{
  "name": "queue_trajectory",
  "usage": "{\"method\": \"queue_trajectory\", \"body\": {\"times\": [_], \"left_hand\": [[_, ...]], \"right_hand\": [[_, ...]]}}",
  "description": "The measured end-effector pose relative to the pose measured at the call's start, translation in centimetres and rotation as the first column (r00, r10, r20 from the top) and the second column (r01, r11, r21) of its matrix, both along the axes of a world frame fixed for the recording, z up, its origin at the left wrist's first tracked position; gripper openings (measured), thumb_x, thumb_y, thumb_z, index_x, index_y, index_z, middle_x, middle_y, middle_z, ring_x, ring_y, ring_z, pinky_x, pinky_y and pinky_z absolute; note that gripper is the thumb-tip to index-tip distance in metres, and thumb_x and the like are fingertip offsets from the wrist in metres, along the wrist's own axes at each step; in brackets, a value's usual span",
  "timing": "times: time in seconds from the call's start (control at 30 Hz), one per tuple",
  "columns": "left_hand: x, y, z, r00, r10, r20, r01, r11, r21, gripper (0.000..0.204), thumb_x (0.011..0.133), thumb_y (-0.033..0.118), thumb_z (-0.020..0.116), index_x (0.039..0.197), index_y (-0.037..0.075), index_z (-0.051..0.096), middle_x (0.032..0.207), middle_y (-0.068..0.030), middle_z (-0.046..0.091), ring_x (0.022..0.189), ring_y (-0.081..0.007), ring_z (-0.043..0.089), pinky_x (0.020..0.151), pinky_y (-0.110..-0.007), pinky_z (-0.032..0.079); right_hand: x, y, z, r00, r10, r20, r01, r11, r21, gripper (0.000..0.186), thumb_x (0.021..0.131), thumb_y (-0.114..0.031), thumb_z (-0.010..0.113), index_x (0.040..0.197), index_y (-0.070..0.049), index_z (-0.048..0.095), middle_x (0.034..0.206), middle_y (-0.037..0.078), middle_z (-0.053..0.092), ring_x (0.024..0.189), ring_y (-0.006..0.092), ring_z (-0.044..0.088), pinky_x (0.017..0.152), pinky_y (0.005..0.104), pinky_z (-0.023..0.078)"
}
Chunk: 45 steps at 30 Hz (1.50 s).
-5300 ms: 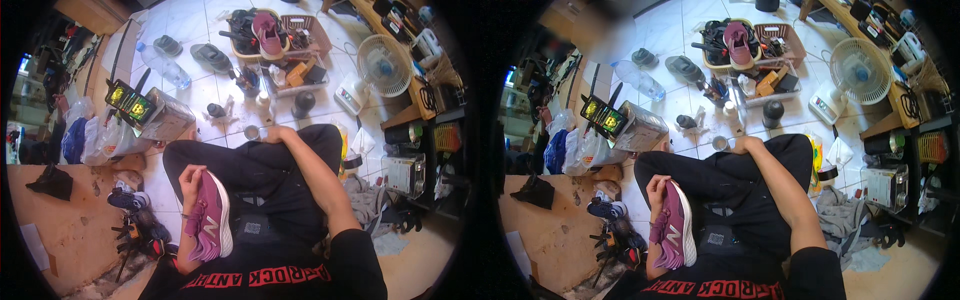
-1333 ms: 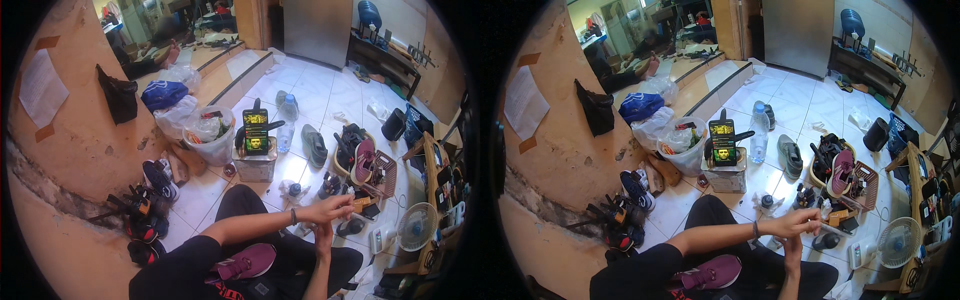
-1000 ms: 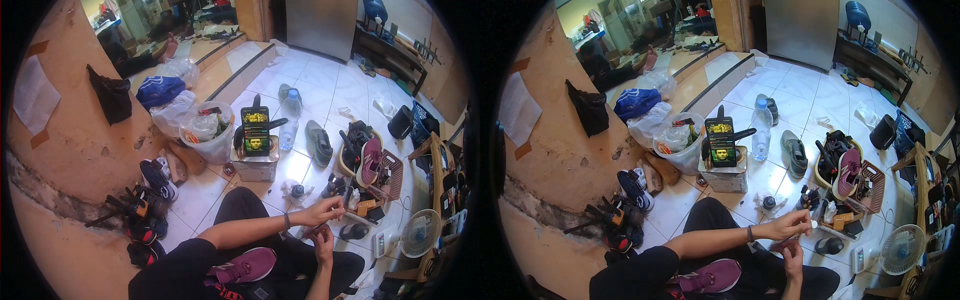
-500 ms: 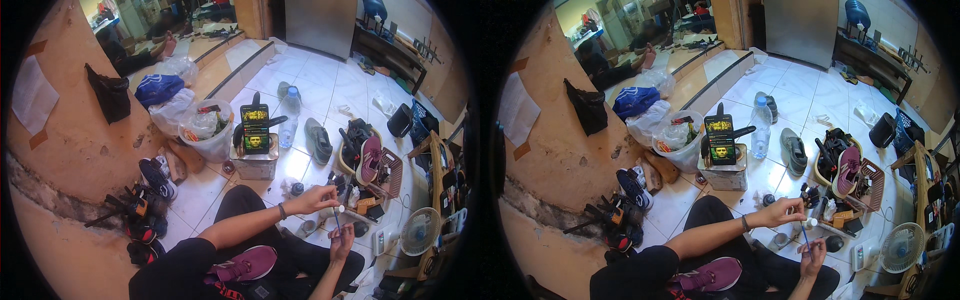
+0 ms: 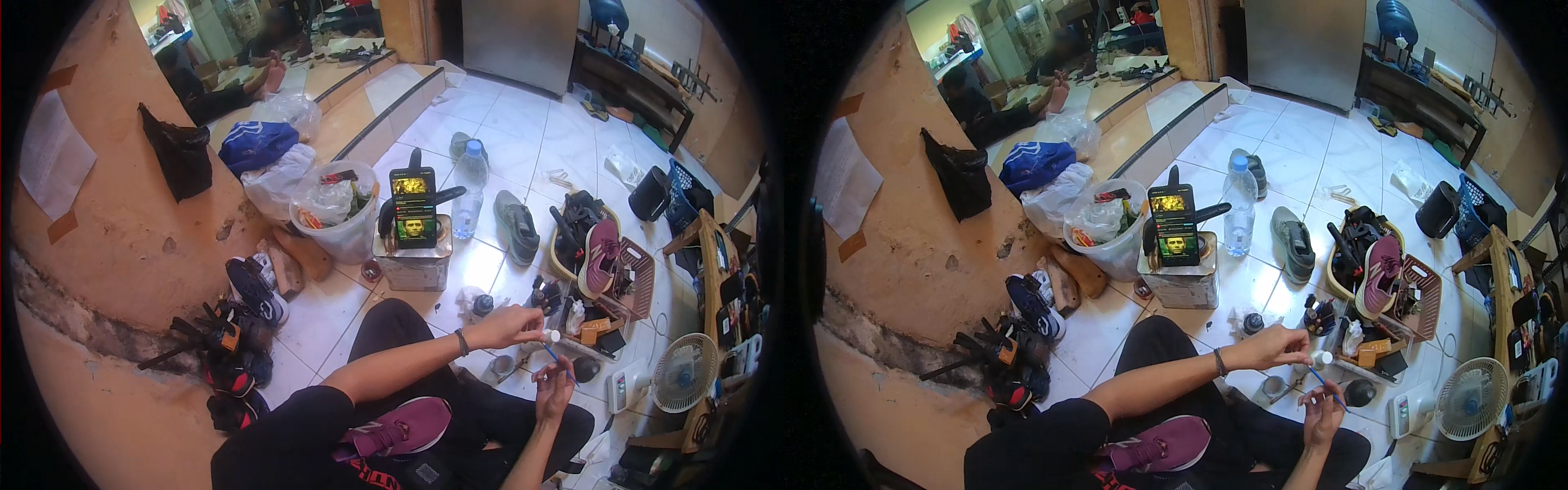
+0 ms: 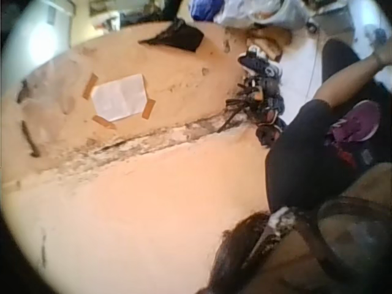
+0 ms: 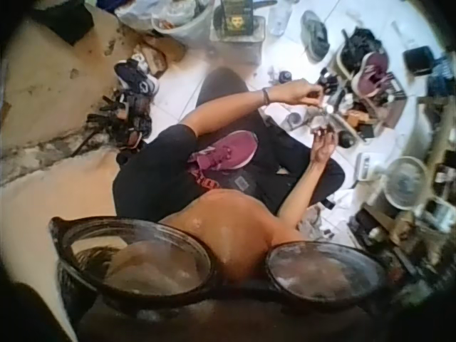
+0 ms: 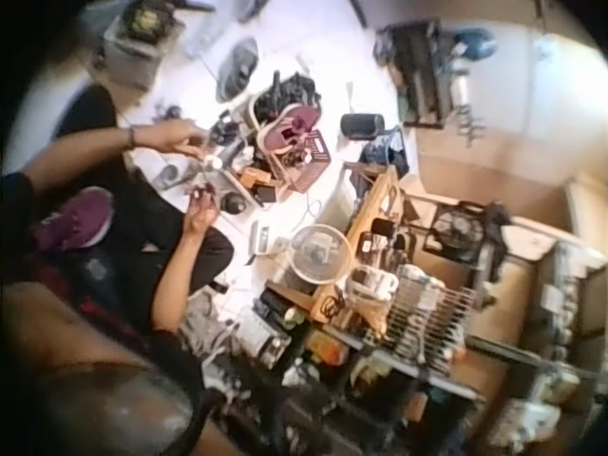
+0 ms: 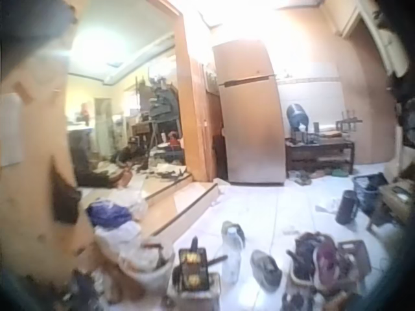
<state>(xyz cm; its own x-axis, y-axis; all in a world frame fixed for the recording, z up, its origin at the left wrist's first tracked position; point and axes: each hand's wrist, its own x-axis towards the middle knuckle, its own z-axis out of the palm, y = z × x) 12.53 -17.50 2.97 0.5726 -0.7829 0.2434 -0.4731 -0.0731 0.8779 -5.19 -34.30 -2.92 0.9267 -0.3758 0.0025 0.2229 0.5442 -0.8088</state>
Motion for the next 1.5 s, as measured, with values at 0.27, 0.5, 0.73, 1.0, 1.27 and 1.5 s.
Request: {"method": "queue_trajectory", "body": {"times": [0.27,0.5,0.73,1.0,1.27,1.5], "left_hand": [[-0.7,-0.1,-0.5,0.994,-0.103,0.020,0.100,0.986,0.137,0.040,0.093,0.045,0.063,0.093,0.006,0.056,0.075,-0.0136,0.063,0.071,-0.0340,0.063,0.062,-0.044,0.045],[-1.0,-0.6,-2.2,0.975,-0.223,0.023,0.217,0.963,0.159,0.033,0.100,0.036,0.053,0.106,0.004,0.052,0.088,-0.0195,0.062,0.085,-0.0414,0.061,0.072,-0.049,0.046],[-1.0,-0.6,-2.2,0.969,-0.240,0.062,0.224,0.954,0.198,0.034,0.101,0.038,0.050,0.109,0.004,0.050,0.091,-0.0209,0.061,0.087,-0.0432,0.060,0.073,-0.050,0.045],[-1.1,-0.7,-2.1,0.967,-0.254,0.023,0.241,0.941,0.237,0.036,0.101,0.039,0.049,0.113,0.006,0.049,0.093,-0.0217,0.062,0.090,-0.0444,0.060,0.074,-0.052,0.046],[-1.1,-0.8,-2.0,0.968,-0.249,0.026,0.238,0.947,0.214,0.034,0.101,0.037,0.049,0.113,0.006,0.048,0.093,-0.0213,0.062,0.091,-0.0438,0.061,0.076,-0.051,0.046],[-0.9,-0.6,-1.7,0.967,-0.254,0.000,0.249,0.946,0.206,0.033,0.100,0.036,0.051,0.109,0.004,0.050,0.092,-0.0205,0.062,0.090,-0.0422,0.061,0.075,-0.050,0.045]], "right_hand": [[0.8,0.6,-0.4,0.995,0.008,-0.097,-0.015,0.998,-0.069,0.045,0.101,-0.043,0.052,0.125,-0.005,0.054,0.097,0.006,0.064,0.079,0.0171,0.062,0.068,0.0349,0.051],[1.0,0.7,-0.3,0.993,0.041,-0.112,-0.051,0.995,-0.087,0.043,0.102,-0.044,0.050,0.120,-0.005,0.054,0.096,0.008,0.065,0.079,0.0175,0.062,0.068,0.0342,0.052],[1.0,0.6,-0.5,0.995,0.031,-0.100,-0.039,0.996,-0.079,0.041,0.102,-0.043,0.051,0.116,-0.005,0.056,0.094,0.007,0.066,0.080,0.0175,0.063,0.068,0.0336,0.053],[1.0,0.6,-0.5,0.993,0.016,-0.117,-0.027,0.995,-0.094,0.041,0.102,-0.044,0.050,0.115,-0.005,0.056,0.092,0.007,0.065,0.080,0.0173,0.063,0.067,0.0333,0.053],[1.0,0.6,-0.6,0.994,0.000,-0.106,-0.008,0.997,-0.074,0.042,0.103,-0.042,0.049,0.114,-0.002,0.057,0.092,0.011,0.069,0.078,0.0205,0.065,0.068,0.0363,0.053],[1.0,0.6,-0.5,0.993,-0.005,-0.114,-0.006,0.995,-0.096,0.040,0.101,-0.044,0.051,0.113,-0.006,0.056,0.090,0.009,0.065,0.078,0.0184,0.064,0.067,0.0334,0.053]]}}
